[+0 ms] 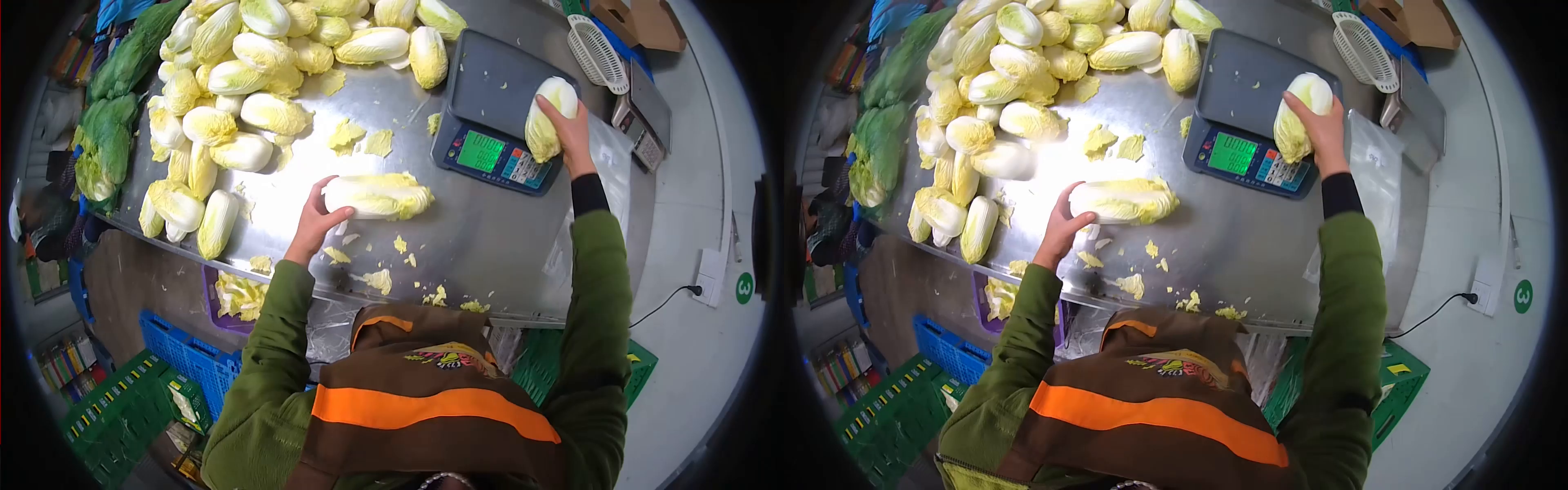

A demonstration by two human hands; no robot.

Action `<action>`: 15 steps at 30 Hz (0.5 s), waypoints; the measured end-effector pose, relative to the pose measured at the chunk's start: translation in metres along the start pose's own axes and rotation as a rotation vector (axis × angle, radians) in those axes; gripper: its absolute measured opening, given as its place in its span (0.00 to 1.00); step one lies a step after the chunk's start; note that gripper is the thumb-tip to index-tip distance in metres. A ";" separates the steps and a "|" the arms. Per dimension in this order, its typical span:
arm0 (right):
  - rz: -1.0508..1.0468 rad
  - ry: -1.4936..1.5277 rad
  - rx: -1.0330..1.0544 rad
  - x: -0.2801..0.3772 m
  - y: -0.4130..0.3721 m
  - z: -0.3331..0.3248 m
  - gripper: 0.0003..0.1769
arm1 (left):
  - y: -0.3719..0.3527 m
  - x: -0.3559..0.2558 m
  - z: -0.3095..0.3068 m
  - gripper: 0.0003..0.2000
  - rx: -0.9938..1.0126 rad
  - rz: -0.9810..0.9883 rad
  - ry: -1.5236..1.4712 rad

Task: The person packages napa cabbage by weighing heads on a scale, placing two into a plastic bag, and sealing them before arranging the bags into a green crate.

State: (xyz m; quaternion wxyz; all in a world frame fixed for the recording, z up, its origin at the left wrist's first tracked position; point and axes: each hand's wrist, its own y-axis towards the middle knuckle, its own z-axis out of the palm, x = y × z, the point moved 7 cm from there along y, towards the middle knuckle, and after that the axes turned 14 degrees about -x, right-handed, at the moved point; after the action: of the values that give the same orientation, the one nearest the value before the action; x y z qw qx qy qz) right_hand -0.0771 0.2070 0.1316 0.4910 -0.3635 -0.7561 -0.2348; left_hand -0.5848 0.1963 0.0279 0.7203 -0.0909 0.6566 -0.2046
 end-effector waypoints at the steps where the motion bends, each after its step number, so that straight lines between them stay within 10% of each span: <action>1: -0.088 -0.124 -0.028 -0.002 0.017 0.002 0.47 | 0.005 0.004 0.005 0.37 0.018 -0.051 -0.208; 5: -0.188 -0.356 0.008 -0.027 0.042 0.011 0.53 | 0.012 0.024 0.042 0.35 0.181 -0.302 -0.674; 9: -0.835 -0.564 -0.274 0.039 -0.029 -0.005 0.38 | 0.019 0.033 0.085 0.34 0.200 -0.407 -0.860; 10: -0.803 -0.339 -0.184 0.046 -0.060 -0.005 0.34 | 0.018 0.032 0.100 0.34 0.201 -0.398 -0.753; 11: -0.300 -0.189 0.148 0.041 -0.098 0.002 0.30 | 0.020 0.034 0.117 0.34 0.238 -0.418 -0.749; 15: -0.266 -0.065 0.660 0.019 -0.235 -0.006 0.47 | -0.005 0.031 0.187 0.26 0.316 -0.422 -0.272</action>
State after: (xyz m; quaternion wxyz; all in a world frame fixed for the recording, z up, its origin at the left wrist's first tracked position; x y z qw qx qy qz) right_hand -0.2619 0.0622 0.1520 0.5229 -0.0909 -0.8471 -0.0284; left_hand -0.4003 0.1536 0.0242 0.7484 -0.1387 0.4807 -0.4354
